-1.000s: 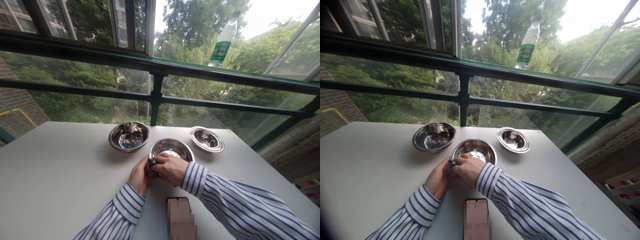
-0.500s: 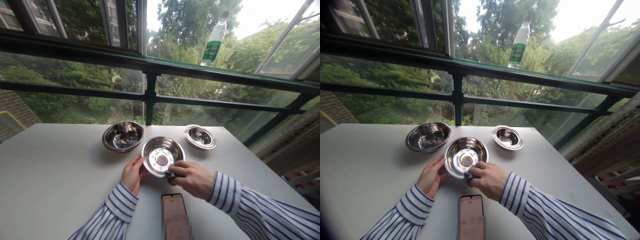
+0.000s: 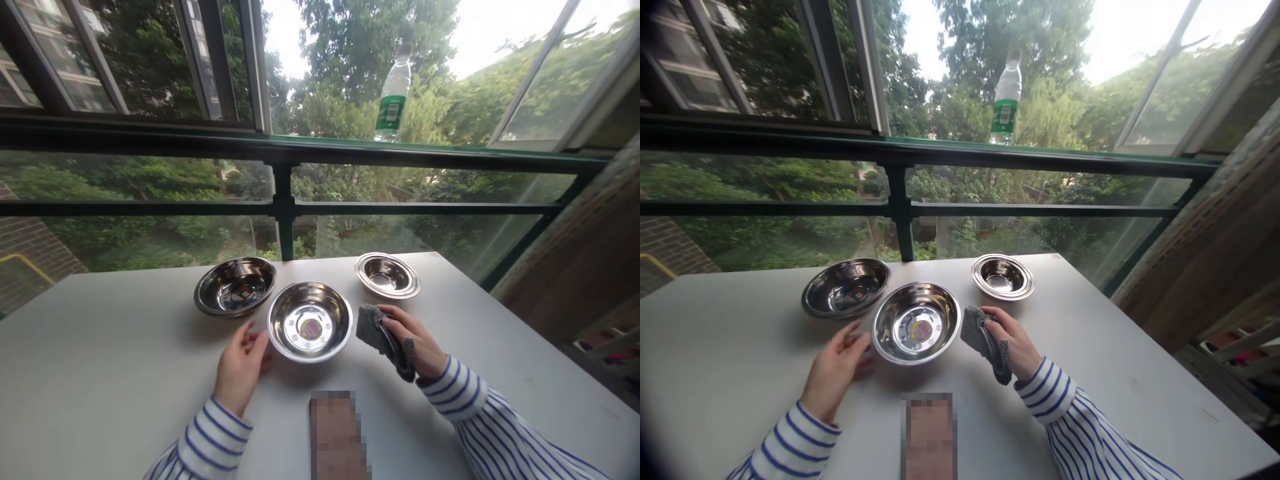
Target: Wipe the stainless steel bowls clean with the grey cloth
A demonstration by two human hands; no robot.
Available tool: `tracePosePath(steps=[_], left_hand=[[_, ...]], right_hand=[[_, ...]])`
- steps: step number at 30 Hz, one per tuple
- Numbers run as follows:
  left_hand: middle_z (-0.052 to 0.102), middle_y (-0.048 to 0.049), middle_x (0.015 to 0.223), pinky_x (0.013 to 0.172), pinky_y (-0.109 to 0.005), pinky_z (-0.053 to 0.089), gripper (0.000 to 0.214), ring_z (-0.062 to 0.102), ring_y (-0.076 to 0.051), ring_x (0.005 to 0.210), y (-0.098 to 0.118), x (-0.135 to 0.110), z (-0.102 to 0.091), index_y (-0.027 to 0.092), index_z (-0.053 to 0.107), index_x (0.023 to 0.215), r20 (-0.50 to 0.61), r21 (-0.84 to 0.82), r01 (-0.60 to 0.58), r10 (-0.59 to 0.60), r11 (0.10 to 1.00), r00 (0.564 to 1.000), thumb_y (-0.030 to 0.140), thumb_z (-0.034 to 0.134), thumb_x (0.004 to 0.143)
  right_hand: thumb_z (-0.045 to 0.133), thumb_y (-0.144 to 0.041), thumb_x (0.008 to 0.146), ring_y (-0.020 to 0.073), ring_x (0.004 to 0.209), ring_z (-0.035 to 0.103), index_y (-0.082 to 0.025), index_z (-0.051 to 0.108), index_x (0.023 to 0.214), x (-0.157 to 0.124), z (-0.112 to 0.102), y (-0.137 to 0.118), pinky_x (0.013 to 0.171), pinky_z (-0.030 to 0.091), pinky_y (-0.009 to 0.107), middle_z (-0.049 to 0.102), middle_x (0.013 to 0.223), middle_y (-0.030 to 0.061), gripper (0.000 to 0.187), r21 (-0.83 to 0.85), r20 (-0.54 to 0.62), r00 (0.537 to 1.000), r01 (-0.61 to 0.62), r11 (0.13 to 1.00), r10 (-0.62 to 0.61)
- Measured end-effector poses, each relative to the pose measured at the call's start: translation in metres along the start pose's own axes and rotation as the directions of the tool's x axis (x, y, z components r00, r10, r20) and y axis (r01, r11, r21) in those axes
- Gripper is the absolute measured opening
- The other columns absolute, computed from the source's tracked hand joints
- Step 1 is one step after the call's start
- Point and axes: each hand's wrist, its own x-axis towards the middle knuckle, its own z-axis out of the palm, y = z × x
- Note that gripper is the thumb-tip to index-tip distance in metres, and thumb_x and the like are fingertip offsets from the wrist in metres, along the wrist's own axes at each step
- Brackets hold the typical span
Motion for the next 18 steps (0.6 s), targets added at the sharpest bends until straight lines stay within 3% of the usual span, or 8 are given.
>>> tracePosePath(steps=[2, 4, 6, 9, 11, 14, 16, 18], left_hand=[[0.057, -0.0065, 0.090, 0.065, -0.030, 0.051, 0.046, 0.058, -0.018, 0.077, 0.002, -0.009, -0.006, 0.015, 0.059, 0.108, -0.134, 0.236, -0.300, 0.337, 0.924, 0.932, 0.036, 0.066, 0.068], [0.057, -0.0055, 0.089, 0.067, -0.030, 0.050, 0.038, 0.056, -0.017, 0.077, 0.007, -0.022, -0.004, 0.017, 0.063, 0.100, -0.084, 0.297, -0.433, 0.475, 0.851, 0.876, 0.041, 0.063, 0.071], [0.059, -0.0040, 0.083, 0.065, -0.029, 0.050, 0.040, 0.057, -0.016, 0.072, 0.014, -0.037, 0.007, 0.017, 0.061, 0.101, 0.177, 0.187, -0.392, 0.361, 0.901, 0.916, 0.042, 0.064, 0.070], [0.059, -0.0097, 0.098, 0.061, -0.029, 0.051, 0.061, 0.060, -0.018, 0.077, 0.021, -0.054, 0.037, 0.014, 0.050, 0.120, 0.498, 0.083, -0.113, 0.057, 0.990, 0.865, 0.042, 0.067, 0.069], [0.061, -0.0114, 0.094, 0.058, -0.028, 0.051, 0.068, 0.060, -0.018, 0.075, 0.024, -0.058, 0.056, 0.009, 0.046, 0.122, 0.563, 0.051, 0.049, -0.069, 0.997, 0.824, 0.042, 0.068, 0.067], [0.063, -0.0072, 0.078, 0.055, -0.025, 0.050, 0.049, 0.059, -0.015, 0.067, 0.025, -0.056, 0.073, 0.008, 0.057, 0.106, 0.628, -0.005, 0.069, -0.051, 0.998, 0.776, 0.039, 0.065, 0.070], [0.060, -0.0030, 0.067, 0.049, -0.021, 0.047, 0.035, 0.055, -0.011, 0.057, 0.027, -0.053, 0.077, 0.009, 0.062, 0.091, 0.573, 0.013, -0.018, 0.007, 1.000, 0.819, 0.037, 0.065, 0.070], [0.056, 0.0008, 0.059, 0.039, -0.019, 0.041, 0.028, 0.048, -0.009, 0.047, 0.029, -0.051, 0.078, 0.012, 0.061, 0.081, 0.490, 0.091, -0.123, 0.063, 0.988, 0.869, 0.037, 0.066, 0.069]], right_hand=[[0.062, -0.047, 0.070, 0.0193, 0.070, 0.060, -0.017, 0.064, 0.096, -0.004, 0.005, 0.000, 0.063, 0.049, 0.031, 0.067, 0.082, 0.0045, 0.040, 0.161, -0.023, 0.996, -0.080, 0.984, 0.085], [0.066, -0.048, 0.067, 0.0195, 0.071, 0.060, -0.017, 0.065, 0.094, -0.009, 0.010, -0.003, 0.064, 0.048, 0.031, 0.067, 0.080, 0.0044, 0.040, 0.283, -0.037, 0.992, -0.105, 0.954, 0.120], [0.067, -0.048, 0.066, 0.0204, 0.073, 0.061, -0.018, 0.065, 0.093, -0.015, 0.018, -0.008, 0.065, 0.048, 0.031, 0.068, 0.082, 0.0049, 0.041, 0.379, -0.041, 0.990, -0.112, 0.919, 0.137], [0.067, -0.049, 0.067, 0.0215, 0.077, 0.062, -0.018, 0.065, 0.093, -0.025, 0.032, -0.015, 0.068, 0.048, 0.032, 0.068, 0.083, 0.0050, 0.040, 0.473, -0.025, 0.992, -0.098, 0.876, 0.125], [0.066, -0.049, 0.069, 0.0211, 0.077, 0.063, -0.019, 0.064, 0.094, -0.030, 0.040, -0.016, 0.070, 0.049, 0.032, 0.068, 0.082, 0.0043, 0.040, 0.505, 0.027, 0.995, -0.100, 0.858, 0.100], [0.064, -0.051, 0.071, 0.0208, 0.076, 0.064, -0.019, 0.062, 0.095, -0.033, 0.038, -0.013, 0.071, 0.050, 0.033, 0.067, 0.082, 0.0045, 0.040, 0.487, 0.150, 0.986, -0.135, 0.863, 0.070], [0.059, -0.052, 0.075, 0.0231, 0.085, 0.064, -0.019, 0.060, 0.100, -0.034, 0.028, -0.011, 0.074, 0.051, 0.036, 0.066, 0.093, 0.0076, 0.041, 0.385, 0.148, 0.987, -0.118, 0.916, 0.064], [0.052, -0.050, 0.081, 0.0259, 0.103, 0.058, -0.020, 0.055, 0.111, -0.037, 0.017, -0.012, 0.083, 0.049, 0.041, 0.060, 0.112, 0.0119, 0.043, 0.169, 0.043, 0.998, 0.028, 0.985, -0.036]])
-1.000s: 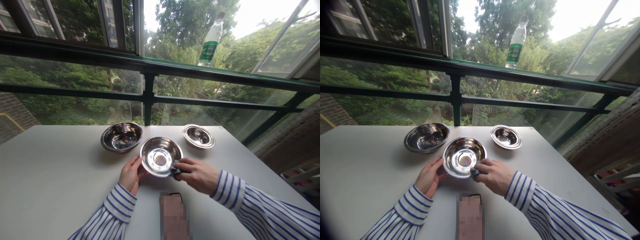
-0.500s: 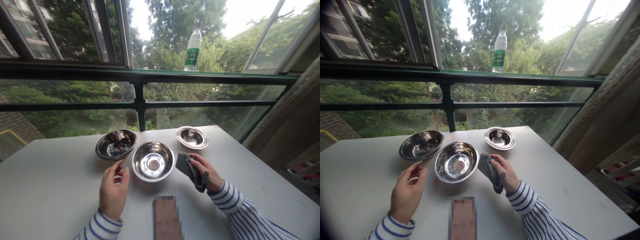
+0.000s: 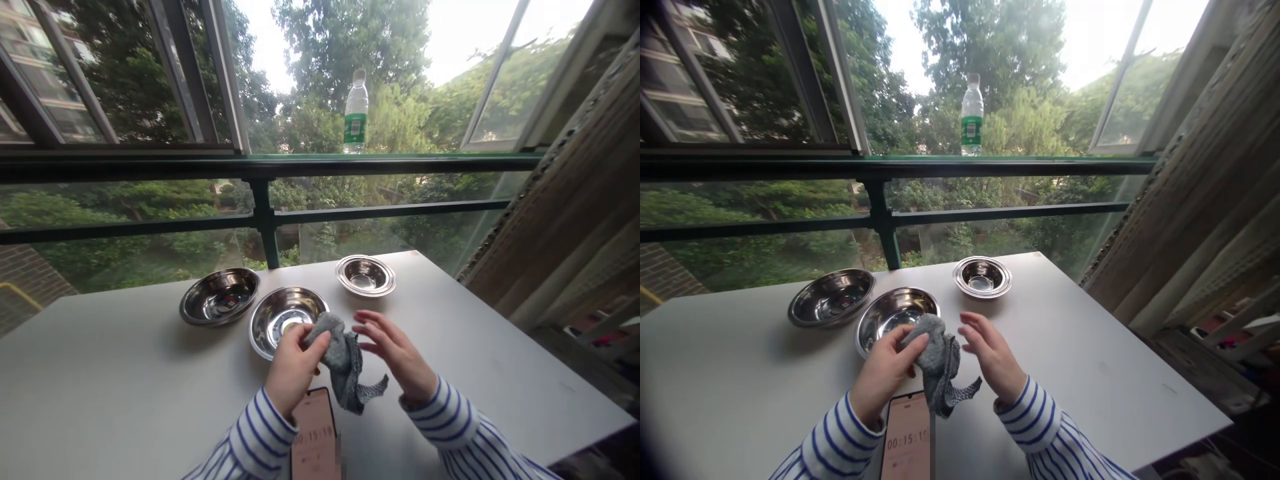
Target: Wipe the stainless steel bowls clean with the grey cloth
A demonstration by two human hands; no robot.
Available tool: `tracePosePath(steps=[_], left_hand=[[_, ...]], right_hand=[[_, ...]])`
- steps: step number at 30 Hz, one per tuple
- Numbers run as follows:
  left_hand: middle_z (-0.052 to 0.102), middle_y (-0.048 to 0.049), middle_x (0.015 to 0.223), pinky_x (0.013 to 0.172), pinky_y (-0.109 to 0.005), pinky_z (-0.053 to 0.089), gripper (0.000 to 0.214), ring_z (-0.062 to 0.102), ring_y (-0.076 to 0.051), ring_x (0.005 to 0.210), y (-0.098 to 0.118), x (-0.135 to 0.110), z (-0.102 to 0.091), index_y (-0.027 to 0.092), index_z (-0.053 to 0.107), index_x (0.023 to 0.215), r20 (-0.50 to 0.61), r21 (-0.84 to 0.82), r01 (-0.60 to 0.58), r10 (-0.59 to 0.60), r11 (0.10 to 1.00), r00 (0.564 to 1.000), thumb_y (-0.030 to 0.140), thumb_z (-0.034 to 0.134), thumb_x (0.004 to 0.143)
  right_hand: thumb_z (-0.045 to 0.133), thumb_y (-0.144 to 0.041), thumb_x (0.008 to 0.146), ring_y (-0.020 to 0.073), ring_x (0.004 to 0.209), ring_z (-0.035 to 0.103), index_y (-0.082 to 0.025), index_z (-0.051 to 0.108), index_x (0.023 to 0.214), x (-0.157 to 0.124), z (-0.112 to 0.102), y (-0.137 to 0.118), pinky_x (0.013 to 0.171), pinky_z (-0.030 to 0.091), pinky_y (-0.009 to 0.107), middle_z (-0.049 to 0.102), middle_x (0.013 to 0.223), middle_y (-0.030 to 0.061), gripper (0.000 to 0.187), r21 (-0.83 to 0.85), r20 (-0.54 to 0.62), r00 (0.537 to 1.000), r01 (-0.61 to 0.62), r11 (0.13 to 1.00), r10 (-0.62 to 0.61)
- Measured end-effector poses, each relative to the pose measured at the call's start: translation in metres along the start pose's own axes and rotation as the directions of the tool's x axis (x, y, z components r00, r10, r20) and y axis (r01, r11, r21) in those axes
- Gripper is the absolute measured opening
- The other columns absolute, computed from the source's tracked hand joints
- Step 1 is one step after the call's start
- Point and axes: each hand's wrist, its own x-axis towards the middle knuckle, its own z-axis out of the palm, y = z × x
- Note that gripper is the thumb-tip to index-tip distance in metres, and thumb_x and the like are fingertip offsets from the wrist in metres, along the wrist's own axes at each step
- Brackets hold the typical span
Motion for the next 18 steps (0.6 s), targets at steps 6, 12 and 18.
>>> tracePosePath(steps=[6, 12, 18], left_hand=[[0.051, 0.0028, 0.052, 0.033, -0.020, 0.039, 0.023, 0.048, -0.010, 0.041, 0.008, 0.005, 0.012, 0.015, 0.054, 0.070, -0.052, 0.020, 0.027, -0.026, 0.999, 0.998, 0.037, 0.062, 0.072], [0.061, -0.0037, 0.059, 0.041, -0.020, 0.042, 0.028, 0.058, -0.012, 0.048, 0.018, 0.009, 0.013, 0.014, 0.055, 0.078, 0.099, -0.262, 0.235, -0.216, 0.936, 0.971, 0.041, 0.048, 0.083], [0.069, -0.0080, 0.078, 0.061, -0.027, 0.048, 0.024, 0.062, -0.020, 0.071, 0.010, 0.013, -0.023, 0.017, 0.067, 0.082, -0.002, 0.275, -0.183, 0.191, 0.944, 0.982, 0.038, 0.065, 0.070]], right_hand=[[0.059, -0.029, 0.079, 0.0321, 0.133, 0.026, -0.019, 0.030, 0.139, -0.016, 0.006, -0.003, 0.105, 0.024, 0.056, 0.033, 0.144, 0.0150, 0.067, -0.596, 0.396, 0.779, 0.621, 0.509, -0.487], [0.042, -0.020, 0.087, 0.0216, 0.103, 0.058, -0.020, 0.037, 0.133, -0.007, 0.007, 0.011, 0.086, 0.048, 0.039, 0.059, 0.119, 0.0117, 0.047, -0.394, 0.264, 0.871, 0.490, 0.778, -0.414], [0.051, -0.037, 0.081, 0.0203, 0.075, 0.061, -0.013, 0.064, 0.086, 0.017, -0.011, 0.015, 0.069, 0.049, 0.033, 0.067, 0.078, 0.0061, 0.027, 0.000, -0.050, 0.993, 0.105, 0.994, -0.105]])
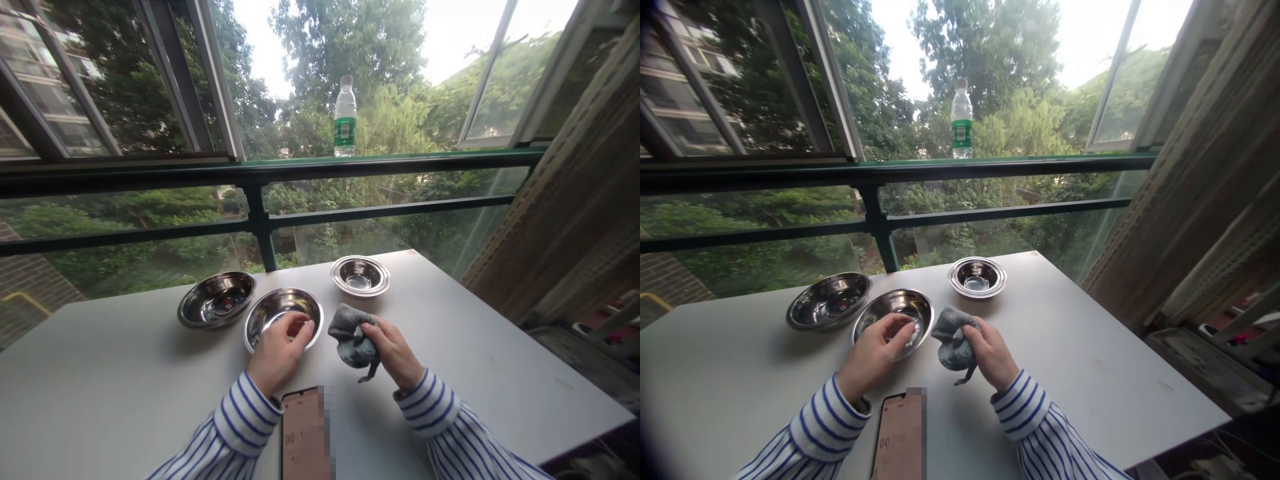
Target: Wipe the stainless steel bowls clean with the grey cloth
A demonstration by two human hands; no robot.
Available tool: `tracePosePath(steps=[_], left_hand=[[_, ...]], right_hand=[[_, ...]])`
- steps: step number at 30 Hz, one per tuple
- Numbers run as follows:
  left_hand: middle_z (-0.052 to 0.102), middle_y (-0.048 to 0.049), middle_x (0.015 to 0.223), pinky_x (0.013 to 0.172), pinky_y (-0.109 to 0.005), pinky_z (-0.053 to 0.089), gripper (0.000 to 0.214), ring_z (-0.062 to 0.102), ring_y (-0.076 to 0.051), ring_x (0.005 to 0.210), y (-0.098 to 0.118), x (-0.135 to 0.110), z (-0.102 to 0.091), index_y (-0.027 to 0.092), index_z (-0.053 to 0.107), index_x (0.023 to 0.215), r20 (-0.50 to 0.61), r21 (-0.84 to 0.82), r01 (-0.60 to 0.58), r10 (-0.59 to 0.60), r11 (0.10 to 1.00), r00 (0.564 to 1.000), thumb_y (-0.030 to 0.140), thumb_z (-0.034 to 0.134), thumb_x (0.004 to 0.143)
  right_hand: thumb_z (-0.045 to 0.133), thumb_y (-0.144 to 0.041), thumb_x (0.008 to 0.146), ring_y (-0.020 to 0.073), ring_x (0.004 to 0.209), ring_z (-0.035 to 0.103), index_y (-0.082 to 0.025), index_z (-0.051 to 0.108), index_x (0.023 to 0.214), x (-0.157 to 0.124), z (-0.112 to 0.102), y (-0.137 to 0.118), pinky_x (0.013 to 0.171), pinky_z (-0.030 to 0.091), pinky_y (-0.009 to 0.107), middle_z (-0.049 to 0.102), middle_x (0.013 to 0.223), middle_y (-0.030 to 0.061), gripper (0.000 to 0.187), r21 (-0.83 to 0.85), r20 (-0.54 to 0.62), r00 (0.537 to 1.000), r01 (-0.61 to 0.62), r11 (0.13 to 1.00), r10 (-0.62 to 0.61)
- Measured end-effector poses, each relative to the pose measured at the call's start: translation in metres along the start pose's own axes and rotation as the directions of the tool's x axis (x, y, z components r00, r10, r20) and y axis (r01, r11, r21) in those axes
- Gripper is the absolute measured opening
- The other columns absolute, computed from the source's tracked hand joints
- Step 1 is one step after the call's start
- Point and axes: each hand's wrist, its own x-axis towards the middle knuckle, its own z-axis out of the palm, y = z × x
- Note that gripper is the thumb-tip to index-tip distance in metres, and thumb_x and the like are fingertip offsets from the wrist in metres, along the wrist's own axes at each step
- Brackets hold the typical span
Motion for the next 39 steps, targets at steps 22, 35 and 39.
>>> tracePosePath(steps=[22, 35, 39], left_hand=[[0.073, -0.0101, 0.089, 0.083, -0.038, 0.045, 0.021, 0.064, -0.025, 0.084, -0.033, -0.005, -0.025, 0.024, 0.073, 0.093, 0.114, 0.450, -0.376, 0.365, 0.810, 0.924, 0.025, 0.060, 0.076], [0.073, -0.0028, 0.072, 0.067, -0.020, 0.048, 0.011, 0.064, -0.016, 0.066, 0.002, 0.021, -0.055, 0.022, 0.076, 0.074, -0.270, 0.211, -0.169, 0.224, 0.963, 0.937, 0.024, 0.070, 0.066], [0.059, 0.0018, 0.045, 0.042, -0.019, 0.041, 0.019, 0.050, -0.011, 0.040, 0.008, 0.025, -0.064, 0.017, 0.073, 0.073, -0.260, 0.080, -0.082, 0.100, 0.993, 0.960, 0.034, 0.064, 0.072]], right_hand=[[0.068, -0.041, 0.068, 0.0223, 0.083, 0.064, -0.016, 0.064, 0.100, 0.010, 0.002, 0.013, 0.075, 0.051, 0.035, 0.069, 0.091, 0.0083, 0.040, 0.387, -0.012, 0.973, -0.209, 0.898, 0.232], [0.063, -0.030, 0.071, 0.0237, 0.086, 0.065, -0.015, 0.065, 0.105, 0.012, 0.002, 0.013, 0.079, 0.049, 0.036, 0.069, 0.095, 0.0096, 0.038, 0.459, 0.074, 0.964, -0.260, 0.850, 0.255], [0.063, -0.034, 0.074, 0.0246, 0.088, 0.064, -0.015, 0.062, 0.111, 0.013, 0.004, 0.008, 0.080, 0.049, 0.036, 0.069, 0.095, 0.0092, 0.042, 0.432, 0.061, 0.969, -0.241, 0.869, 0.239]])
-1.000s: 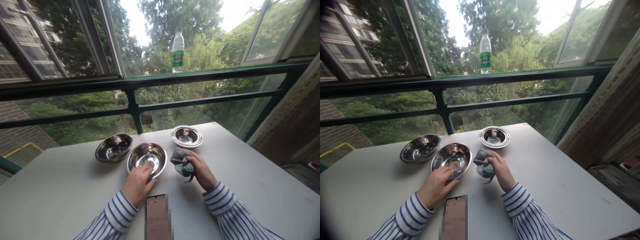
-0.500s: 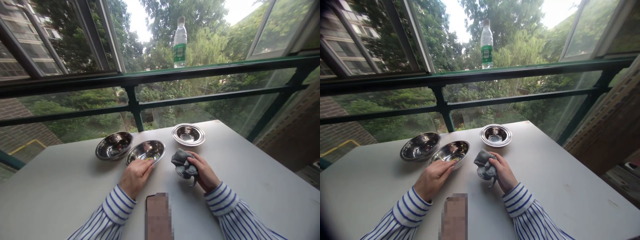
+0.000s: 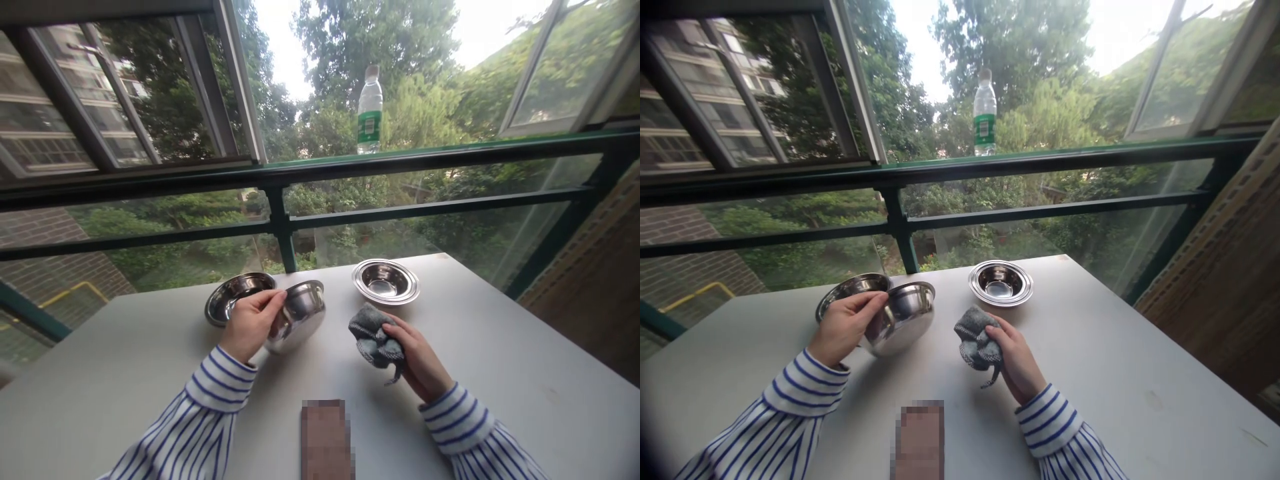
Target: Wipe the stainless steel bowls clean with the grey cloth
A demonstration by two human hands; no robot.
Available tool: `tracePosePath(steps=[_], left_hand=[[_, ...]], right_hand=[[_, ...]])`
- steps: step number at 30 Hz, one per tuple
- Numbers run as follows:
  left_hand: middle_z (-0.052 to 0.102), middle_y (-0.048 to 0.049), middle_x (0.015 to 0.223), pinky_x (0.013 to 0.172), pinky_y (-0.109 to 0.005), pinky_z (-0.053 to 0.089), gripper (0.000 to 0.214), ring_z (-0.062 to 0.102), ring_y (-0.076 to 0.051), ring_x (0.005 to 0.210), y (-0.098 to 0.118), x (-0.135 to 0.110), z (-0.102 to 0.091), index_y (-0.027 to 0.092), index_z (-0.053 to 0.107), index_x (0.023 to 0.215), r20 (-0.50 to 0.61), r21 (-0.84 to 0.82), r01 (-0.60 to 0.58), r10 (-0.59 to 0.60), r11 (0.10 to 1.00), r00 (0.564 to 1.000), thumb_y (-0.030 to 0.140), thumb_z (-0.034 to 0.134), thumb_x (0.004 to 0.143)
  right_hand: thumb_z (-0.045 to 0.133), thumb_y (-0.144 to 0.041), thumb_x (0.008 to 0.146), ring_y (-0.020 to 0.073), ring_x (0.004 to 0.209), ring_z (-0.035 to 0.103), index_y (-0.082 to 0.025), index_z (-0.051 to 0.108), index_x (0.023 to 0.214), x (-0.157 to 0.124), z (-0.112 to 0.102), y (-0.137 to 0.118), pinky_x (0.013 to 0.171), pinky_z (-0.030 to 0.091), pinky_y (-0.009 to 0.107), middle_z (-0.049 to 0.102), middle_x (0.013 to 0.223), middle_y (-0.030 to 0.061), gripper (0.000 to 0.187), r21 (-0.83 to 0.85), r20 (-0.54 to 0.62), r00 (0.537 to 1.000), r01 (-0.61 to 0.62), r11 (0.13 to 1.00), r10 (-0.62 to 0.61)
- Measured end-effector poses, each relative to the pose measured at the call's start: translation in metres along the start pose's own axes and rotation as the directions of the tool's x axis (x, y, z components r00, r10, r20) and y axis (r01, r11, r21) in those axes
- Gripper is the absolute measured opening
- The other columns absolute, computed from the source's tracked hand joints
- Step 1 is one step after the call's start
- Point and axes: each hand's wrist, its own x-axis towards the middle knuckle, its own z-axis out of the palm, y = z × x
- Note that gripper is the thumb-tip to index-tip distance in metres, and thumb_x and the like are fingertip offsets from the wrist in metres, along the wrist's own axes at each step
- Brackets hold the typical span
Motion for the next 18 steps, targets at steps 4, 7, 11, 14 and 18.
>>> tracePosePath(steps=[4, 7, 11, 14, 18], left_hand=[[0.059, 0.0003, 0.046, 0.037, -0.019, 0.040, 0.026, 0.050, -0.010, 0.039, 0.006, -0.005, -0.001, 0.014, 0.066, 0.062, 0.059, -0.285, 0.179, -0.169, 0.942, 0.984, 0.039, 0.067, 0.069], [0.061, -0.0002, 0.051, 0.038, -0.018, 0.041, 0.026, 0.052, -0.010, 0.043, 0.013, -0.013, 0.003, 0.013, 0.066, 0.065, 0.086, -0.498, 0.283, -0.278, 0.820, 0.957, 0.037, 0.074, 0.061], [0.065, -0.0011, 0.058, 0.045, -0.019, 0.046, 0.024, 0.055, -0.009, 0.047, 0.016, -0.026, 0.014, 0.013, 0.068, 0.072, 0.128, -0.684, 0.300, -0.295, 0.665, 0.947, 0.032, 0.076, 0.061], [0.068, -0.0027, 0.065, 0.055, -0.022, 0.049, 0.024, 0.060, -0.011, 0.056, 0.013, -0.035, 0.022, 0.013, 0.070, 0.082, 0.129, -0.741, 0.272, -0.267, 0.614, 0.955, 0.032, 0.071, 0.068], [0.070, -0.0026, 0.073, 0.069, -0.025, 0.051, 0.026, 0.063, -0.013, 0.068, 0.001, -0.044, 0.024, 0.016, 0.070, 0.092, 0.042, -0.730, 0.197, -0.245, 0.655, 0.969, 0.034, 0.067, 0.074]], right_hand=[[0.062, -0.039, 0.075, 0.0246, 0.090, 0.063, -0.016, 0.059, 0.114, 0.000, 0.007, -0.008, 0.080, 0.051, 0.036, 0.067, 0.101, 0.0092, 0.045, -0.144, 0.000, 0.997, 0.078, 0.987, -0.078], [0.059, -0.039, 0.079, 0.0244, 0.094, 0.062, -0.018, 0.057, 0.116, 0.001, 0.019, -0.017, 0.080, 0.052, 0.036, 0.066, 0.106, 0.0084, 0.042, -0.368, 0.011, 0.973, 0.220, 0.903, -0.233], [0.049, -0.026, 0.086, 0.0238, 0.109, 0.056, -0.021, 0.054, 0.121, -0.002, 0.051, -0.023, 0.091, 0.047, 0.041, 0.060, 0.118, 0.0081, 0.035, -0.635, 0.231, 0.781, 0.573, 0.518, -0.580], [0.048, -0.015, 0.086, 0.0241, 0.119, 0.047, -0.017, 0.049, 0.126, -0.007, 0.075, -0.016, 0.097, 0.043, 0.043, 0.052, 0.128, 0.0115, 0.041, -0.650, 0.529, 0.538, 0.754, 0.095, -0.656], [0.052, -0.017, 0.084, 0.0295, 0.120, 0.043, -0.013, 0.049, 0.127, -0.012, 0.087, 0.000, 0.095, 0.043, 0.049, 0.051, 0.129, 0.0151, 0.043, -0.614, 0.720, 0.393, 0.745, -0.260, -0.572]])
